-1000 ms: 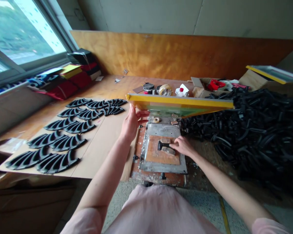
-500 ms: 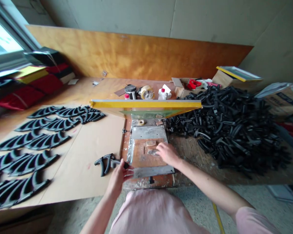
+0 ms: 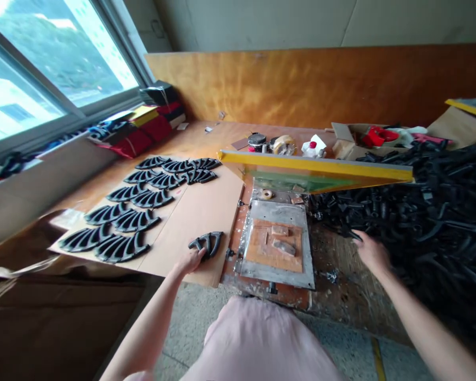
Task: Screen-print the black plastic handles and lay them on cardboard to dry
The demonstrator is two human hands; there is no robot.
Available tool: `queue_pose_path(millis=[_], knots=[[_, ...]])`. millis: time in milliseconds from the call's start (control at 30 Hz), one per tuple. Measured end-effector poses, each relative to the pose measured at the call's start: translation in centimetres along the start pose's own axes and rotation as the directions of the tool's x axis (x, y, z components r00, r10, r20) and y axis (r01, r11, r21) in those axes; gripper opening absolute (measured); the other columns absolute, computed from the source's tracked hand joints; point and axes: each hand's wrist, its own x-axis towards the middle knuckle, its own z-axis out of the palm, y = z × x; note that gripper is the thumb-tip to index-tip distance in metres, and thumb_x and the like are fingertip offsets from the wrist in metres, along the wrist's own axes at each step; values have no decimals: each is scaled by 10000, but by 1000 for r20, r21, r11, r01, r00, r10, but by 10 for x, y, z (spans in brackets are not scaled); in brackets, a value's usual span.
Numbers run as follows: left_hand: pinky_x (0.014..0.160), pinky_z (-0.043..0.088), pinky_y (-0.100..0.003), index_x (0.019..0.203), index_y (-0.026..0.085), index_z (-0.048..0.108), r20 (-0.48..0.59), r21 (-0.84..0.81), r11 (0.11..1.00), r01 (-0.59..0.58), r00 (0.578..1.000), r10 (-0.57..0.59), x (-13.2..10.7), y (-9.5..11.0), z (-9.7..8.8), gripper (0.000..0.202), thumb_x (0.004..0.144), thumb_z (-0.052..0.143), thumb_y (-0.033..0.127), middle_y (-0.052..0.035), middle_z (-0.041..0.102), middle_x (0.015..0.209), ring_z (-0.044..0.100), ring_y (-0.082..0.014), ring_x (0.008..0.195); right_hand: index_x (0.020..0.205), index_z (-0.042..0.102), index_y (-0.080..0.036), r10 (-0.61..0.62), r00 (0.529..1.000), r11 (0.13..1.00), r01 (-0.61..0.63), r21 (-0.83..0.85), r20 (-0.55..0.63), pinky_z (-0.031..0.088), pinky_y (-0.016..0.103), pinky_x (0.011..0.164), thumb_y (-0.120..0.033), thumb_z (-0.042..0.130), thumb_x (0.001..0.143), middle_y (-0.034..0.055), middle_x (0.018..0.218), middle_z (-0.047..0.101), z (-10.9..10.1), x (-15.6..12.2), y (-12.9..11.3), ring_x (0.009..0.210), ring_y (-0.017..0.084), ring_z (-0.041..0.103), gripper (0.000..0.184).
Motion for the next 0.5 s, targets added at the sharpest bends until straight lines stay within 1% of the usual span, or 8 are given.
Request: queue_pose_path(millis=[67,100,167,233,267,333,400,500], knots=[[498,445,-337,603,208,593,52,21,999,46,998,-47,7,12,-10,441,664,628,643,10,406,312,511,-231,364,1285,607,-247,-239,971,957,239,164,-16,507,363,794,-243,447,903,105,1134,686,8,-22,-56,935,244,654,414],[463,421,-315,591,204,591,76,2,999,35,996,-35,9,23,-16,459,652,636,656,20,379,288,465,-206,325,1283,609,-249,-368,930,902,362,235,-23,502,336,831,-233,427,919,86,1160,673,12,-31,-85,971,218,645,407],[444,404,-283,646,182,622,106,-109,992,-70,991,82,11,61,-28,511,682,600,691,8,443,330,454,-172,330,1264,625,-260,-538,843,806,515,292,0,493,287,841,-208,396,942,58,1132,666,21,-46,-135,967,175,635,399],[485,438,-263,842,157,665,64,-303,918,-257,955,289,4,113,-39,605,757,493,731,-20,582,493,523,-154,421,1251,636,-278,-613,789,770,586,252,37,482,254,818,-193,392,952,42,1081,661,28,-53,-173,939,153,624,396],[532,462,-245,1001,170,650,21,-369,870,-328,932,361,-2,141,-44,657,786,430,751,-13,622,581,552,-136,479,1243,644,-288,-634,771,763,613,207,54,476,250,814,-192,405,951,39,1051,658,31,-55,-186,936,154,614,389],[583,484,-237,1231,165,556,-140,-603,623,-498,835,532,-18,196,-52,715,833,386,734,-20,650,686,577,-120,541,1237,649,-296,-670,738,742,662,107,81,463,270,838,-184,445,935,51,1012,651,33,-56,-203,968,179,586,381],[597,490,-239,1231,153,552,-232,-717,428,-551,767,598,-36,237,-57,748,851,305,748,-24,642,687,585,-117,555,1249,641,-278,-698,710,715,699,25,95,449,313,883,-162,461,919,78,1009,645,33,-58,-209,1015,213,552,393],[584,479,-238,1097,119,620,-288,-757,338,-559,750,596,-58,259,-58,760,862,264,747,-18,593,602,568,-119,535,1302,595,-253,-727,680,682,731,-19,99,425,363,940,-126,433,916,107,1110,628,31,-61,-203,1060,229,525,437]])
